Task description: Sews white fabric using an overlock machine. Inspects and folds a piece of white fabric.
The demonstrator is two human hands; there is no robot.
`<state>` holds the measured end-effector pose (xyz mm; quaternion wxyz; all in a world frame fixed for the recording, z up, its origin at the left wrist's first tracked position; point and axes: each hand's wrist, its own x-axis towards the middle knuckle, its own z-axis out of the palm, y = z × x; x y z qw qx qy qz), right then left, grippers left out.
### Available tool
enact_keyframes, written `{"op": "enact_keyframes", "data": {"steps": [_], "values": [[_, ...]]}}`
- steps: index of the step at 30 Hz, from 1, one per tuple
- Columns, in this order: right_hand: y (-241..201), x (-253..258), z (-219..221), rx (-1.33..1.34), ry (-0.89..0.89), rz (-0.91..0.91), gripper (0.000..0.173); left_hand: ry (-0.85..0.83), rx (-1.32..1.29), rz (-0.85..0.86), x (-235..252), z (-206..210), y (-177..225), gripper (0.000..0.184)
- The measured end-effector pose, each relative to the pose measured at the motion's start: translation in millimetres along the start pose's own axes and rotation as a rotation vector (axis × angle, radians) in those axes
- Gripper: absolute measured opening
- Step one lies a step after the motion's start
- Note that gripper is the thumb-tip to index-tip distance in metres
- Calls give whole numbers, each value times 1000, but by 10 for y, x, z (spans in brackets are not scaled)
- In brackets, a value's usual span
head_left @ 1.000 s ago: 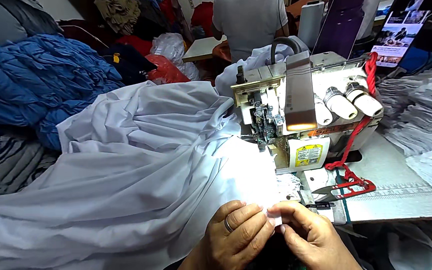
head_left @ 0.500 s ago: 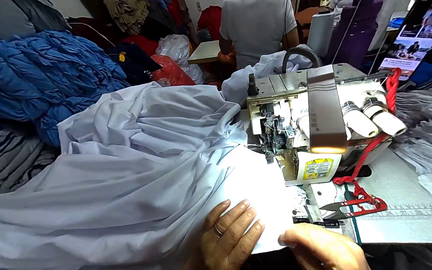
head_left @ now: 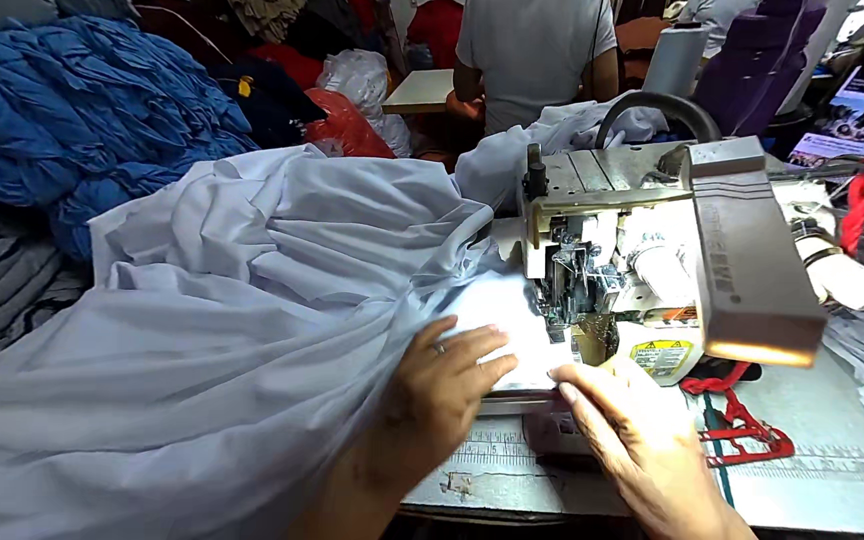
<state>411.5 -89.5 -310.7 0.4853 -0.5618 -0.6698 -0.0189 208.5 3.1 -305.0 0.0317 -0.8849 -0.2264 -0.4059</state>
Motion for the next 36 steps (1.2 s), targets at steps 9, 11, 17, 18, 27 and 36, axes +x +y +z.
{"op": "enact_keyframes", "data": {"steps": [9, 11, 17, 18, 27, 36], "values": [[-30, -24, 10, -95, -2, 52, 32, -203, -112, -91, 410, 36, -382, 37], [-52, -91, -21, -36, 7, 28, 30, -193, -124, -95, 383, 22, -363, 45], [-75, -472, -27, 156, -93, -86, 27, -12, -187, -82, -26, -322, 43, 45], [-54, -540, -10, 157, -111, -86, 27, 4, -170, -99, -154, -418, 152, 39], [162, -865, 102, 199, -162, -140, 22, -417, -60, -737, -1906, -698, 815, 29], [160, -858, 52, 165, -171, -135, 24, -767, -261, -1411, -2063, -595, 774, 42]]}}
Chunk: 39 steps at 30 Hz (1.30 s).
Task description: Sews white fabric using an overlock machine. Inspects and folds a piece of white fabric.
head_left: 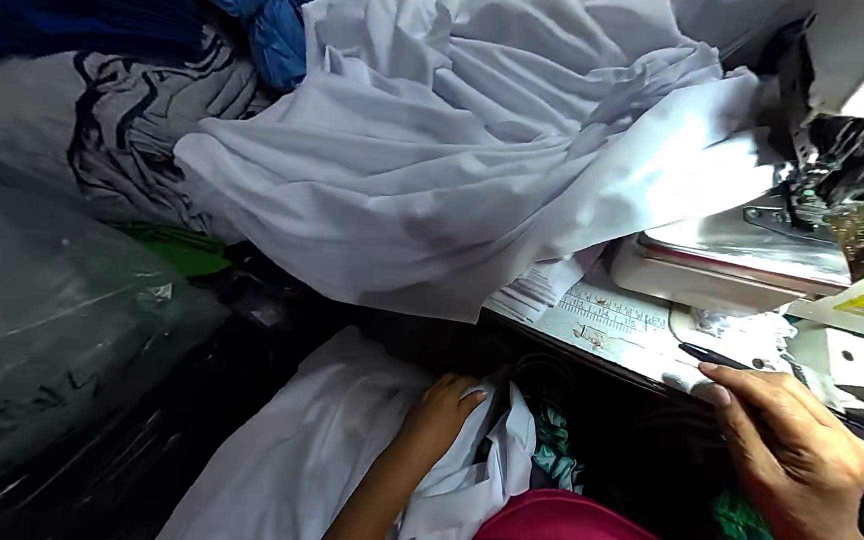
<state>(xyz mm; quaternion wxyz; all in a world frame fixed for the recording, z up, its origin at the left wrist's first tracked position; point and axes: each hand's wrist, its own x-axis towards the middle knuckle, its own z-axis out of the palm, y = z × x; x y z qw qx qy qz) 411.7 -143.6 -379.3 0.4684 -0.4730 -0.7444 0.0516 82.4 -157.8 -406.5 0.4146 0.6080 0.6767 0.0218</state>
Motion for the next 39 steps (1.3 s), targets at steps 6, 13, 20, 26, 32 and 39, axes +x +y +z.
{"op": "enact_keyframes", "data": {"steps": [6, 13, 20, 26, 32, 39], "values": [[-137, -34, -118, 169, -124, 11, 26, -379, 194, 224, -522, -174, 297, 57], [-587, -378, 738, 344, -932, -115, 49, -96, 188, 418, -715, 218, -76, 18], [-496, -527, 1024, 346, -843, -66, 18, 53, -336, 676, -835, -62, -193, 22], [-480, -305, 691, 522, -602, 90, 28, 312, -691, 722, -1132, -580, -255, 22], [-354, -352, 454, 732, -560, 223, 27, 694, -966, 790, -1428, -918, -154, 13], [-536, -278, 443, 655, -601, 215, 31, 393, -355, 894, -1354, -1032, 153, 18]]}}
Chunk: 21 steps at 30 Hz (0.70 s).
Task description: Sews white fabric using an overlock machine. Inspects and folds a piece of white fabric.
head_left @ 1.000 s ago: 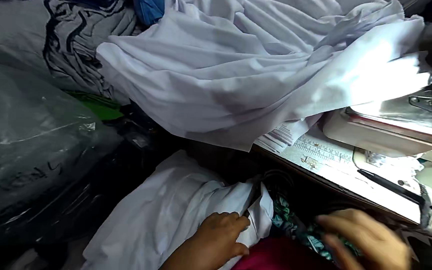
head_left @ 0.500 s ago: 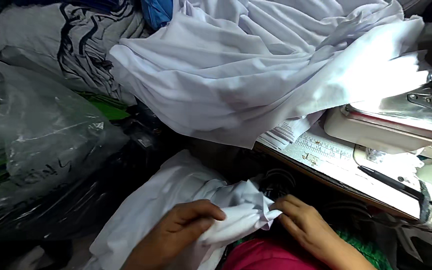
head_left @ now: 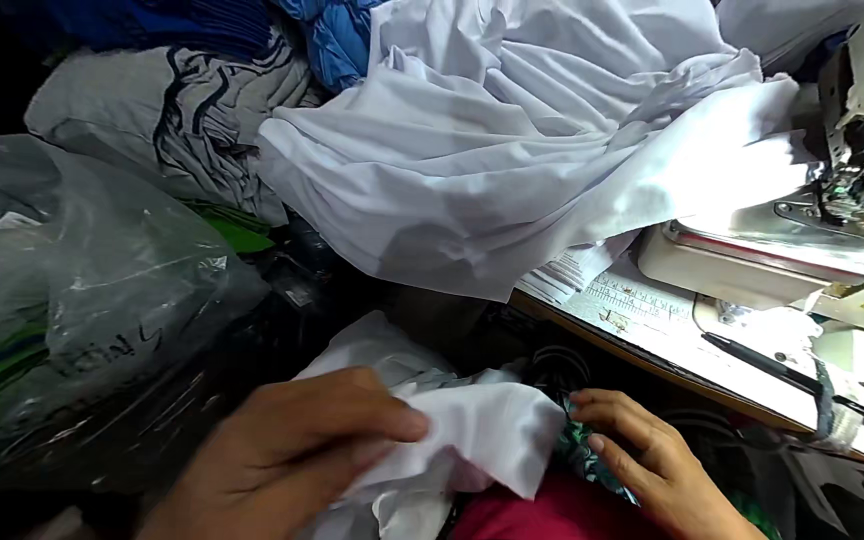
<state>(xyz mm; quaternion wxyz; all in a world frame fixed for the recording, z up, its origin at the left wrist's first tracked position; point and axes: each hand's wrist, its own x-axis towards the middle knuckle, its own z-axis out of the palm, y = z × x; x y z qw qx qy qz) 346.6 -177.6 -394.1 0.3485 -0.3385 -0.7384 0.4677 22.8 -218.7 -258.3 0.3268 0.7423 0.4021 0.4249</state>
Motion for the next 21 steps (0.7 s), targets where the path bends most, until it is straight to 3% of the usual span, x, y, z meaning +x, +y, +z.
{"op": "enact_keyframes", "data": {"steps": [4, 6, 9, 12, 14, 18, 21], "values": [[-403, 245, 130, -24, 15, -221, 66, -216, 88, 120, 345, 312, 53, 23], [-596, 343, 191, -91, 42, -333, 59, -293, 94, 157, 465, 475, 56, 23], [-699, 430, 192, -228, 135, -388, 29, -336, 350, 197, 524, 535, 20, 24], [-561, 381, 61, -190, 186, -264, 22, -283, 804, 202, 449, 468, -141, 30], [-499, 316, -81, -142, 206, -190, 25, -222, 926, 119, 394, 375, -230, 37], [-479, 253, -264, -82, 264, -129, 32, -24, 985, -19, 348, 124, -212, 19], [-443, 308, -219, -239, 245, -139, 23, 106, 785, -54, 266, -67, -23, 20]]}}
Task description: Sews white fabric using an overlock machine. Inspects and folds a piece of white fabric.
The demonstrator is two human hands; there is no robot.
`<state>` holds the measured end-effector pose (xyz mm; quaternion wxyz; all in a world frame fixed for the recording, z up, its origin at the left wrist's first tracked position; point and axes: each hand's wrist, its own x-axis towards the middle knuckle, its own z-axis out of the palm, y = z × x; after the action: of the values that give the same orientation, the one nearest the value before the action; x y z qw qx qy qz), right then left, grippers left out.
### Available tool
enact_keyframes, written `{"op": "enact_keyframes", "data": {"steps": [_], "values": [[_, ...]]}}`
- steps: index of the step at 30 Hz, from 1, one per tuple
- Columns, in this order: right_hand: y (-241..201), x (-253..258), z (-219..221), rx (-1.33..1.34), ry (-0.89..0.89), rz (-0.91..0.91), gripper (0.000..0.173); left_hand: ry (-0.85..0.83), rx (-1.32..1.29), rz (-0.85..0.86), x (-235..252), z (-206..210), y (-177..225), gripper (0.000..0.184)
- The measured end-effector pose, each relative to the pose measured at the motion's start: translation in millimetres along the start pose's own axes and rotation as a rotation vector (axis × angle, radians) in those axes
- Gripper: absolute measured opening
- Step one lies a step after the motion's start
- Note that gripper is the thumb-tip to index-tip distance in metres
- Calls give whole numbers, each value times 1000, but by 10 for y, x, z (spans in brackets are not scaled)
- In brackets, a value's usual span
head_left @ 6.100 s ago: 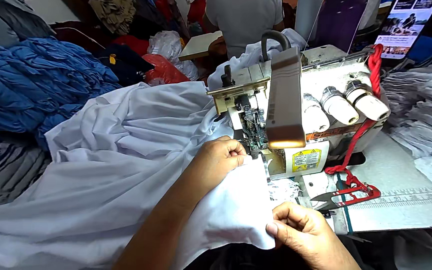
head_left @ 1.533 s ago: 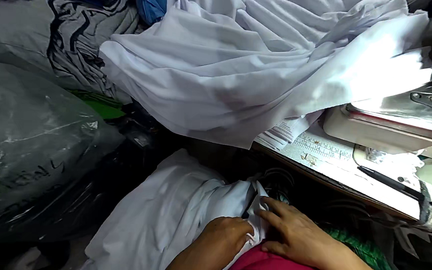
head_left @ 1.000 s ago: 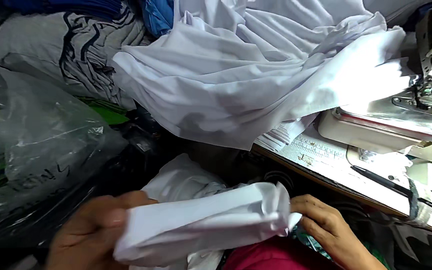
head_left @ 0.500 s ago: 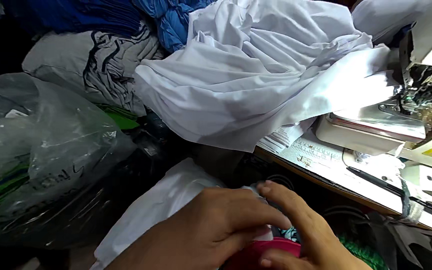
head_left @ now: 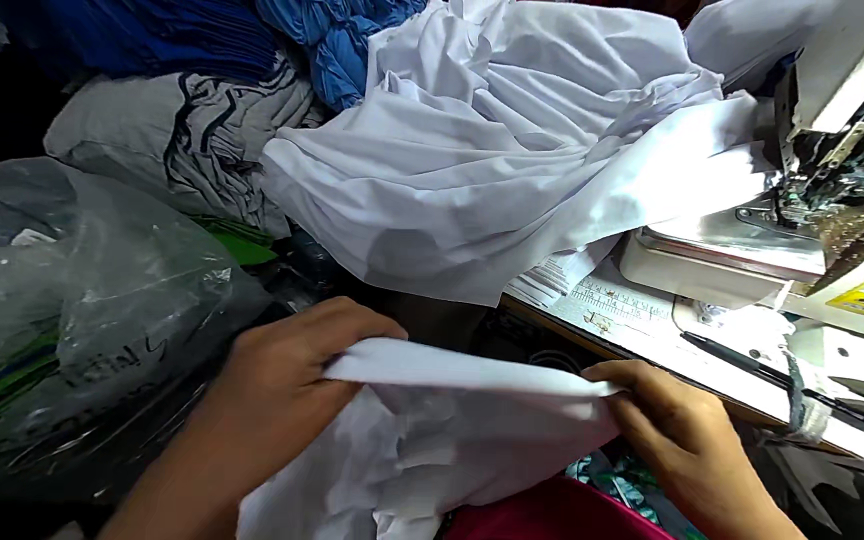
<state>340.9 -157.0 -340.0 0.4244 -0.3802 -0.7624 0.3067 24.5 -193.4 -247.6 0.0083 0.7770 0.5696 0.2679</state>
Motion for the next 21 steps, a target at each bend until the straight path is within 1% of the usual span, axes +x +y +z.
{"op": "enact_keyframes", "data": {"steps": [2, 4, 5, 7, 9, 11, 12, 14, 15, 16, 17, 18, 19, 20, 21], "values": [[55, -4, 129, -198, -88, -40, 18, -33, -269, -1, -63, -227, 9, 18], [157, -64, 297, -258, -227, -18, 11, -4, -365, 4, -72, -407, 77, 15], [208, -107, 370, -241, -294, 7, 10, 48, -387, -5, -70, -465, 101, 14], [289, -198, 483, -187, -369, 42, 11, 216, -419, -39, -86, -519, 40, 14], [330, -245, 507, -148, -379, 64, 11, 333, -403, -38, -172, -624, -253, 17], [314, -193, 396, -90, -372, 145, 18, 385, -400, -33, -337, -778, -691, 24], [291, -147, 315, -39, -341, 196, 21, 412, -366, -47, -404, -837, -864, 26], [217, -46, 150, 113, -230, 269, 22, 466, -149, -92, -427, -910, -965, 28], [163, 5, 84, 204, -168, 273, 22, 448, 16, -117, -395, -931, -909, 29], [87, 64, 27, 285, -122, 251, 21, 386, 168, -148, -342, -935, -775, 35], [-11, 135, -23, 338, -102, 193, 19, 274, 256, -166, -271, -919, -601, 46], [-127, 223, -62, 341, -104, 90, 18, 141, 258, -169, -182, -868, -384, 60], [-262, 330, -78, 296, -116, -36, 17, 13, 233, -134, -103, -775, -149, 75], [-407, 438, -71, 229, -138, -166, 15, -80, 169, -45, -51, -634, 68, 84], [-556, 542, -44, 155, -160, -285, 14, -162, 86, 53, -21, -468, 255, 88]]}}
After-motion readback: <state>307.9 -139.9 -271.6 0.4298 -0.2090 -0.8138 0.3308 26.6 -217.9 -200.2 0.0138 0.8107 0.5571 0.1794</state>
